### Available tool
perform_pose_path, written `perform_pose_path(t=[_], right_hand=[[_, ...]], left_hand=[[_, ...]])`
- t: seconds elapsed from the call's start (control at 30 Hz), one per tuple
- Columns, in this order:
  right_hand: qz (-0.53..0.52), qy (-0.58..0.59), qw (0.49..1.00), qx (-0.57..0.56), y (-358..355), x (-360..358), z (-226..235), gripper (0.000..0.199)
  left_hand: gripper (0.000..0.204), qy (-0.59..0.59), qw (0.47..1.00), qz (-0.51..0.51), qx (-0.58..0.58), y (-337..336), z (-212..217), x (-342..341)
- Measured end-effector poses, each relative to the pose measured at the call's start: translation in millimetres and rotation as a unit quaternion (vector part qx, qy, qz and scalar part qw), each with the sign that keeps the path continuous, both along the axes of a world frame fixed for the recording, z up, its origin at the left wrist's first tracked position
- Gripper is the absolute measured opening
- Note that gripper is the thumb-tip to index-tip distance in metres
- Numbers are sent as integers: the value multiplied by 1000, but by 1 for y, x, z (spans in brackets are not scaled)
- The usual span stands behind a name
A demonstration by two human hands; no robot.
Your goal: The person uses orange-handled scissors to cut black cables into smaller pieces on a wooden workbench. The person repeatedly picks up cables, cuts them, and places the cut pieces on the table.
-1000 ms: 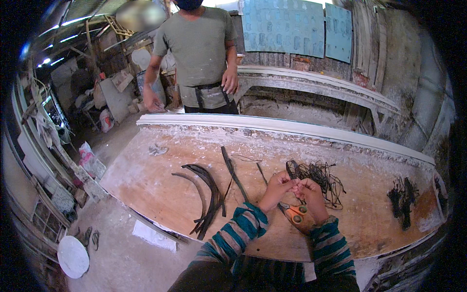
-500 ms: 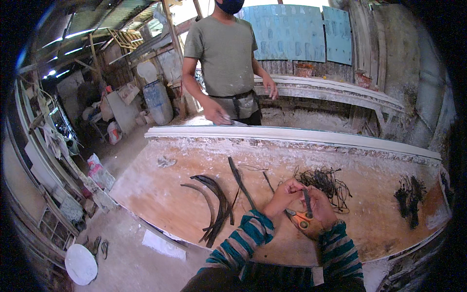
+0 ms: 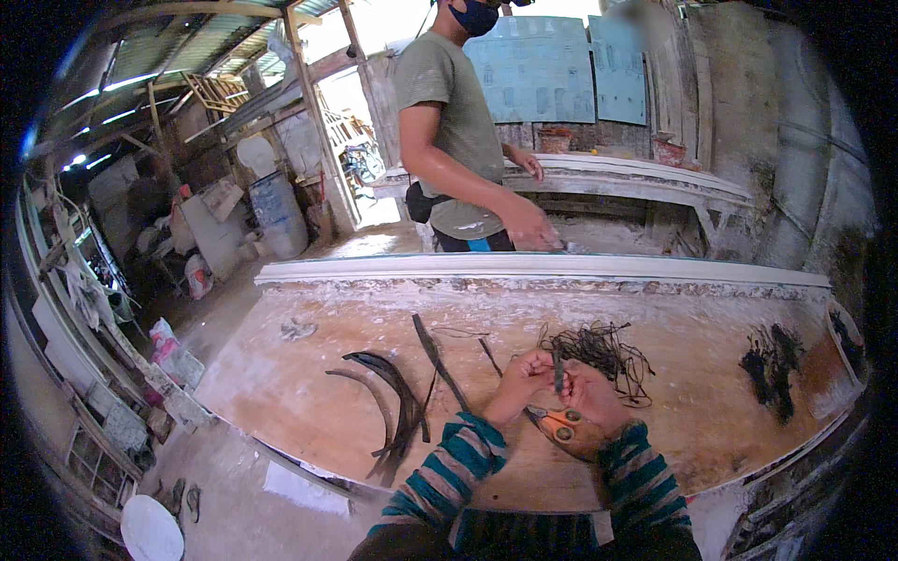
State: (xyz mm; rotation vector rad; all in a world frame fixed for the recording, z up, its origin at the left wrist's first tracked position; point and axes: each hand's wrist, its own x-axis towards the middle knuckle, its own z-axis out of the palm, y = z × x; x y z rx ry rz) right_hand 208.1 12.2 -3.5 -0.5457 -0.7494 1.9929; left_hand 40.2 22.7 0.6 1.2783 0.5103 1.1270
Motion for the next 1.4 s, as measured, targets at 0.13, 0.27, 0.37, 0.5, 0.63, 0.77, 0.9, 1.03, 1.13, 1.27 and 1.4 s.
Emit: perform_pose_path(t=[0.13,0.27,0.37,0.5,0.63,0.77,0.9,1.03,1.13,1.27,1.4], right_hand=[[2,-23,1000,21,-5,-5,12,13],[15,-6,1000,21,-5,-6,12,6],[-35,-32,998,34,-8,-7,11,6],[-82,-31,995,48,-7,-7,8,7],[-115,-39,992,37,-7,-7,9,8],[-127,-74,986,78,-9,-12,8,9],[-158,-101,978,88,-12,-17,14,9],[-168,-107,974,110,-7,-13,8,5],[-194,-143,961,138,-8,-13,10,5],[-222,-158,950,154,-11,-15,15,4],[-290,-312,872,241,-17,-20,20,3]], left_hand=[[9,-42,999,7,-7,-5,1,-2],[9,-47,998,46,-22,-9,7,-3],[8,-40,998,56,9,-5,3,-1],[4,-44,998,40,13,-10,12,1],[8,-45,998,28,19,-10,12,1],[11,-19,997,77,-21,-7,8,3],[13,-49,998,37,-19,3,-5,-1],[10,-63,996,38,-51,6,-9,0],[9,-77,993,36,-79,1,-2,0],[9,-108,989,26,-95,0,-1,1],[11,-105,989,48,-91,0,-2,2]])
